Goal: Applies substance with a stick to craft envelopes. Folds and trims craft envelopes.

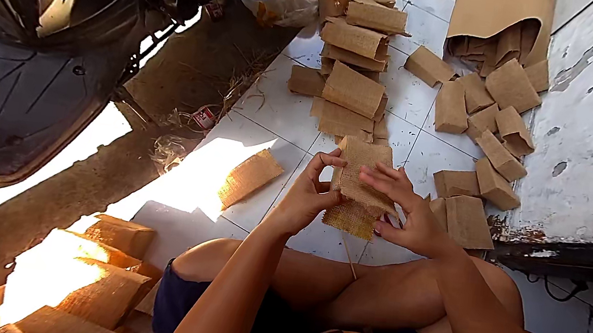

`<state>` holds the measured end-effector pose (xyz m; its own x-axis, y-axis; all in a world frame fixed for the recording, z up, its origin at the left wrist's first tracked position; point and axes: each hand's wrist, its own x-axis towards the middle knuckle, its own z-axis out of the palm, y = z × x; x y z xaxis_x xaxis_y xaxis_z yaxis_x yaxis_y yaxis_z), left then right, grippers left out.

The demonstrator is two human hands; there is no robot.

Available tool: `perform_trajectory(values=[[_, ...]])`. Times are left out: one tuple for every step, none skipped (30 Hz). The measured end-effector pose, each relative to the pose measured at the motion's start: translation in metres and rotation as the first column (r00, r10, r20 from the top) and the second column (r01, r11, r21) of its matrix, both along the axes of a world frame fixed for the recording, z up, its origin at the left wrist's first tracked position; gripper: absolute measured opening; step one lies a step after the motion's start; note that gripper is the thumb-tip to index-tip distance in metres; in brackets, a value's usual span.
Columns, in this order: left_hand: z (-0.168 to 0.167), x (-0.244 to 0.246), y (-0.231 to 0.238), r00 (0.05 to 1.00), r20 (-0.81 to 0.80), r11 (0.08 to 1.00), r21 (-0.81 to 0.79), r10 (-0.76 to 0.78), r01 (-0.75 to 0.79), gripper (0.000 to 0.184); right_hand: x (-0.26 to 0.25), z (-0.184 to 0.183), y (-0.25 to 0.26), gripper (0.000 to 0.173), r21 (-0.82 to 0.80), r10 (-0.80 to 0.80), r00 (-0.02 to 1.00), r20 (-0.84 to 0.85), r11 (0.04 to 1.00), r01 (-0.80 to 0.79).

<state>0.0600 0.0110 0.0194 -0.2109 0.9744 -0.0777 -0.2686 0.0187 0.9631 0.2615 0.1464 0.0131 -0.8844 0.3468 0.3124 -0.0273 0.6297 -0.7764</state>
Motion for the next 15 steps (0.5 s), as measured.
perform_trajectory(values=[[0.002, 0.000, 0.000, 1.000, -0.028, 0.999, 0.038, 0.001, 0.000, 0.061, 0.003, 0.005, 0.002, 0.067, -0.025, 0.029, 1.000, 0.007, 0.999, -0.029], [0.002, -0.001, -0.001, 0.999, -0.050, 0.998, 0.070, 0.003, 0.001, 0.063, 0.005, 0.008, 0.005, 0.067, -0.098, 0.044, 0.999, -0.011, 0.994, -0.045], [0.003, -0.001, -0.001, 0.998, -0.070, 0.996, 0.092, 0.002, 0.004, 0.064, 0.007, 0.008, 0.008, 0.063, -0.194, 0.031, 0.998, -0.058, 0.980, -0.042], [0.003, -0.001, -0.002, 0.996, -0.088, 0.995, 0.103, 0.000, 0.009, 0.064, 0.008, 0.008, 0.010, 0.057, -0.280, -0.005, 0.994, -0.110, 0.960, -0.027], [0.002, -0.001, -0.002, 0.995, -0.102, 0.995, 0.101, -0.001, 0.011, 0.064, 0.007, 0.008, 0.012, 0.050, -0.343, -0.052, 0.988, -0.143, 0.939, 0.000], [0.002, 0.000, -0.002, 0.994, -0.109, 0.996, 0.086, 0.006, 0.003, 0.062, 0.007, 0.007, 0.013, 0.044, -0.373, -0.099, 0.984, -0.150, 0.927, 0.036], [0.002, 0.001, -0.002, 0.995, -0.102, 0.999, 0.052, 0.015, -0.009, 0.058, 0.005, 0.007, 0.013, 0.042, -0.387, -0.144, 0.980, -0.138, 0.919, 0.080], [0.002, 0.003, 0.000, 0.996, -0.082, 1.000, 0.000, 0.029, -0.029, 0.054, 0.003, 0.007, 0.013, 0.042, -0.392, -0.174, 0.979, -0.108, 0.912, 0.119], [0.002, 0.005, 0.002, 0.998, -0.056, 0.997, -0.067, 0.041, -0.045, 0.049, 0.002, 0.006, 0.012, 0.042, -0.404, -0.186, 0.981, -0.062, 0.903, 0.146], [0.001, 0.006, 0.005, 0.998, -0.041, 0.990, -0.133, 0.044, -0.049, 0.045, 0.002, 0.005, 0.012, 0.043, -0.428, -0.177, 0.984, -0.011, 0.890, 0.155], [-0.001, 0.007, 0.006, 0.999, -0.042, 0.981, -0.187, 0.034, -0.042, 0.041, 0.002, 0.004, 0.012, 0.041, -0.470, -0.153, 0.987, 0.040, 0.869, 0.154], [-0.002, 0.007, 0.007, 0.998, -0.050, 0.972, -0.230, 0.025, -0.036, 0.039, 0.002, 0.003, 0.013, 0.038, -0.518, -0.117, 0.990, 0.081, 0.844, 0.142], [-0.003, 0.007, 0.008, 0.998, -0.055, 0.965, -0.261, 0.018, -0.032, 0.039, 0.002, 0.002, 0.015, 0.033, -0.559, -0.079, 0.991, 0.106, 0.819, 0.125], [-0.003, 0.008, 0.008, 0.998, -0.055, 0.959, -0.280, 0.021, -0.036, 0.039, 0.002, 0.001, 0.016, 0.029, -0.594, -0.045, 0.992, 0.118, 0.797, 0.107], [-0.003, 0.008, 0.009, 0.998, -0.052, 0.957, -0.287, 0.029, -0.043, 0.040, 0.002, 0.001, 0.016, 0.027, -0.613, -0.022, 0.991, 0.128, 0.784, 0.097]])
